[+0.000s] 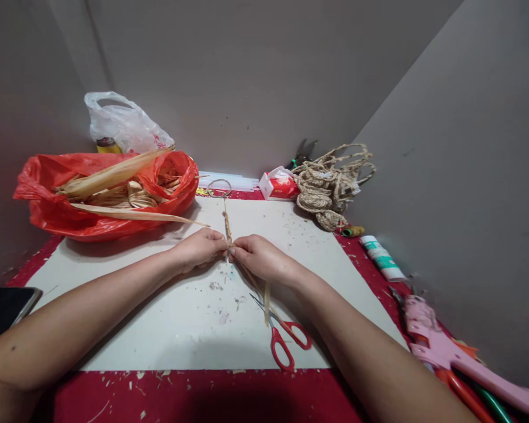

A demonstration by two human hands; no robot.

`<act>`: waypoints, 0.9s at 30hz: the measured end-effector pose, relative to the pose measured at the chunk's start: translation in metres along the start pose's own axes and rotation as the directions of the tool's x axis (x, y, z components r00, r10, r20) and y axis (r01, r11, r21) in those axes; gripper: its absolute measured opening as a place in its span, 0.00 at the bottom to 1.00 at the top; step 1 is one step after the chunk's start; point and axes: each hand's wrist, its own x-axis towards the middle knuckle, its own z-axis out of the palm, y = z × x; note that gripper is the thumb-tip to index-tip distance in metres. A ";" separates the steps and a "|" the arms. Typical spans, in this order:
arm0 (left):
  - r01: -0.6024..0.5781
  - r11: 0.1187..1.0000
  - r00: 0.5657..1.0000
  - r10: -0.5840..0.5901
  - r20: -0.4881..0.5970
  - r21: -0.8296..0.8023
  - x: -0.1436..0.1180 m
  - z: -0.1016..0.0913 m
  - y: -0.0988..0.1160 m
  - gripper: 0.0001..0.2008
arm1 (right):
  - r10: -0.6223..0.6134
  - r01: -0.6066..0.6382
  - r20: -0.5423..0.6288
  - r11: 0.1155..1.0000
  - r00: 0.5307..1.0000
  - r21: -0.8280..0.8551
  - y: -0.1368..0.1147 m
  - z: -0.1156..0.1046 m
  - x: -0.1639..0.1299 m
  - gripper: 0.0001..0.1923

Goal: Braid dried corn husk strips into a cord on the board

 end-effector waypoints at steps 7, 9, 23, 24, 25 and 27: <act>-0.038 0.998 0.996 0.034 -0.079 -0.048 -0.001 0.005 0.000 0.11 | -0.002 -0.003 -0.032 0.986 0.999 -0.167 -0.010 -0.012 -0.008 0.12; -0.044 0.996 0.996 0.038 -0.080 -0.082 -0.001 0.006 -0.001 0.10 | -0.031 0.026 -0.028 0.986 0.999 -0.163 -0.013 -0.009 -0.010 0.12; 0.009 0.952 1.000 -0.008 0.003 -0.307 -0.006 0.007 -0.003 0.08 | -0.090 0.136 0.157 0.940 0.984 -0.312 -0.043 0.013 -0.037 0.13; 0.001 0.942 1.000 0.005 0.018 -0.336 -0.006 0.006 -0.003 0.08 | -0.105 0.156 0.233 0.965 0.967 -0.211 -0.043 0.005 -0.038 0.16; -0.003 0.931 0.999 0.018 0.038 -0.366 -0.005 0.005 -0.003 0.09 | -0.114 0.147 0.275 0.984 0.955 -0.104 -0.041 -0.003 -0.037 0.18; -0.009 0.917 0.996 0.043 0.077 -0.399 -0.005 0.003 -0.003 0.09 | -0.072 0.062 0.145 0.995 0.987 0.077 -0.034 -0.016 -0.030 0.21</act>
